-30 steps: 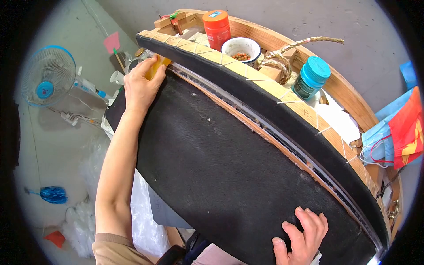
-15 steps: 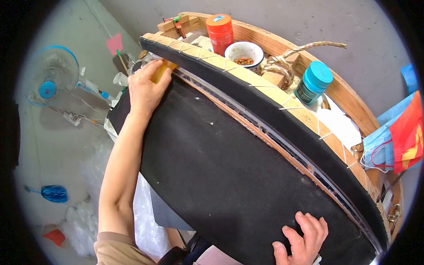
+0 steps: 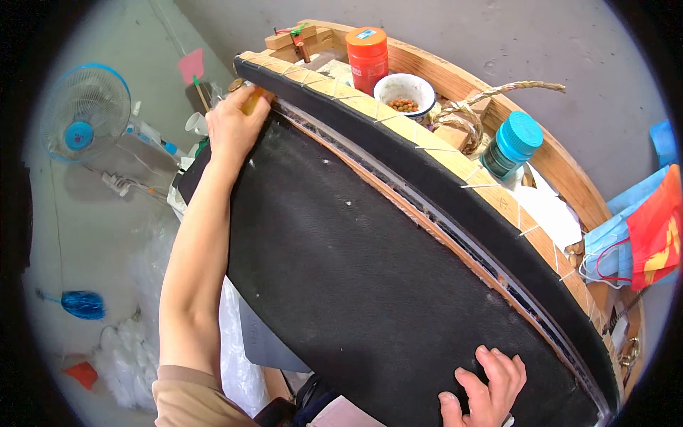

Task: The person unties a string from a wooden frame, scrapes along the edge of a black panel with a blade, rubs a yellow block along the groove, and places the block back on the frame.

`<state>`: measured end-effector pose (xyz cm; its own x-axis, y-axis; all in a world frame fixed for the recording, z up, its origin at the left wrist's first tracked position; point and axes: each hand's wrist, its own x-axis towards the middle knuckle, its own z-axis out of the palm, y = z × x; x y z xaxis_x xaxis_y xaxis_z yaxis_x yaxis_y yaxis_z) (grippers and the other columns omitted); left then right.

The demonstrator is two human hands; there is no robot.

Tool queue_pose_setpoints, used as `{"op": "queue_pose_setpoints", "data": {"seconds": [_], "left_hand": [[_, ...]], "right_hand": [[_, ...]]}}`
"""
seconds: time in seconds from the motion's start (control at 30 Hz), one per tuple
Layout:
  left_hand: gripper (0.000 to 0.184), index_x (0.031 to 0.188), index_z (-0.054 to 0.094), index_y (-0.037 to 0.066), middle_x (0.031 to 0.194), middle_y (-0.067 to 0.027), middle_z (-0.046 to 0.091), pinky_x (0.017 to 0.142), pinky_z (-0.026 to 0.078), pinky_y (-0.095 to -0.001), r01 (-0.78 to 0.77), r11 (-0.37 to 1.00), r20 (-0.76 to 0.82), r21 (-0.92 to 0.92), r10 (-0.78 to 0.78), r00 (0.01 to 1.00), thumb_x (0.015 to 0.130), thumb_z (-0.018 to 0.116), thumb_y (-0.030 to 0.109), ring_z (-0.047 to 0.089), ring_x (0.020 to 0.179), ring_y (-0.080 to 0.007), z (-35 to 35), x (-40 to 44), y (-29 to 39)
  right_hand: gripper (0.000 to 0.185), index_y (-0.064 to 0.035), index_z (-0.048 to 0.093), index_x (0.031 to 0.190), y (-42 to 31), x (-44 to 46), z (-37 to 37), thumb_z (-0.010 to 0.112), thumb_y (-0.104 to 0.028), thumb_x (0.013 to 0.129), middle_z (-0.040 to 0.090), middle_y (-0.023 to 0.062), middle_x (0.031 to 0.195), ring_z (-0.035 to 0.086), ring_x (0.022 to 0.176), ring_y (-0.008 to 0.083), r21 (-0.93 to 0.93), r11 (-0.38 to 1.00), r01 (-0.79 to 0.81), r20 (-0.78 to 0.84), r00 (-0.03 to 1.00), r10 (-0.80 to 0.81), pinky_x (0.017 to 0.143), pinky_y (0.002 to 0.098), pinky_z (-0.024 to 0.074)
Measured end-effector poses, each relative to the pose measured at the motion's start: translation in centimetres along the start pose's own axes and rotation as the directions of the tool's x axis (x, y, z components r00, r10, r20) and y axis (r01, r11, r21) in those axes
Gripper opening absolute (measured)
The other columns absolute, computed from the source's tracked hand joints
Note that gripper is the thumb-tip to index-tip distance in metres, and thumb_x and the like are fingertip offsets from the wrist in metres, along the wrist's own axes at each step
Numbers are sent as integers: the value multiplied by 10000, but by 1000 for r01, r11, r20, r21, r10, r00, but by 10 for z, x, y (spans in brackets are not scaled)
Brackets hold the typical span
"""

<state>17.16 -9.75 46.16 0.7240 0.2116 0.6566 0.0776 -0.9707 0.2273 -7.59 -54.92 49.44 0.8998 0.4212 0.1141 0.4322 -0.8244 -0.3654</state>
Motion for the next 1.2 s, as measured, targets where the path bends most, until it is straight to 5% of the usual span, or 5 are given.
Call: {"op": "queue_pose_setpoints", "data": {"seconds": [0.67, 0.93, 1.07, 1.13, 1.2], "left_hand": [[315, 1026, 686, 89, 1003, -86, 672, 762, 401, -401, -419, 862, -29, -283, 429, 903, 790, 724, 294, 619, 794, -241, -70, -152, 251], [403, 1129, 676, 65, 1138, -122, 687, 832, 470, -399, -49, 557, 192, -829, 366, 910, 781, 774, 241, 654, 913, -299, -150, -257, 358], [375, 1193, 600, -30, 1231, -156, 623, 972, 475, -329, 385, 180, 425, -905, 333, 842, 841, 716, 32, 593, 1134, -209, -179, -314, 388], [367, 1197, 588, -36, 1308, -216, 570, 995, 458, -361, 360, 61, 358, -931, 351, 865, 854, 683, 52, 585, 1164, -273, -192, -329, 405], [379, 1193, 594, -34, 1339, -245, 539, 1005, 448, -379, 202, 112, 231, -973, 456, 859, 847, 684, 93, 576, 1181, -315, -203, -320, 420]], "right_hand": [[76, -59, 675, 875, 7, -7, 9, 701, -84, 808, 696, 109, 984, 652, 967, 286, 244, 955, 170, -432, 901, -50, 930, 425, 446], [288, 1, 550, 1230, 25, -86, -2, 589, -127, 975, 614, 116, 1191, 599, 1048, 160, 867, 428, 253, -494, 542, 680, 924, 288, 486], [578, -35, 342, 1450, 39, -140, -5, 607, -220, 971, 446, 98, 1369, 436, 1272, 159, 940, 217, 262, -337, 811, 478, 1059, 298, 385], [597, -44, 334, 1467, 36, -153, -15, 609, -223, 968, 466, 85, 1345, 462, 1249, 163, 943, -156, 293, -195, 868, 456, 1055, 297, 390], [585, -49, 343, 1462, 40, -172, -30, 607, -222, 969, 468, 82, 1348, 466, 1243, 158, 943, -108, 314, -223, 840, 494, 1056, 296, 390]]}}
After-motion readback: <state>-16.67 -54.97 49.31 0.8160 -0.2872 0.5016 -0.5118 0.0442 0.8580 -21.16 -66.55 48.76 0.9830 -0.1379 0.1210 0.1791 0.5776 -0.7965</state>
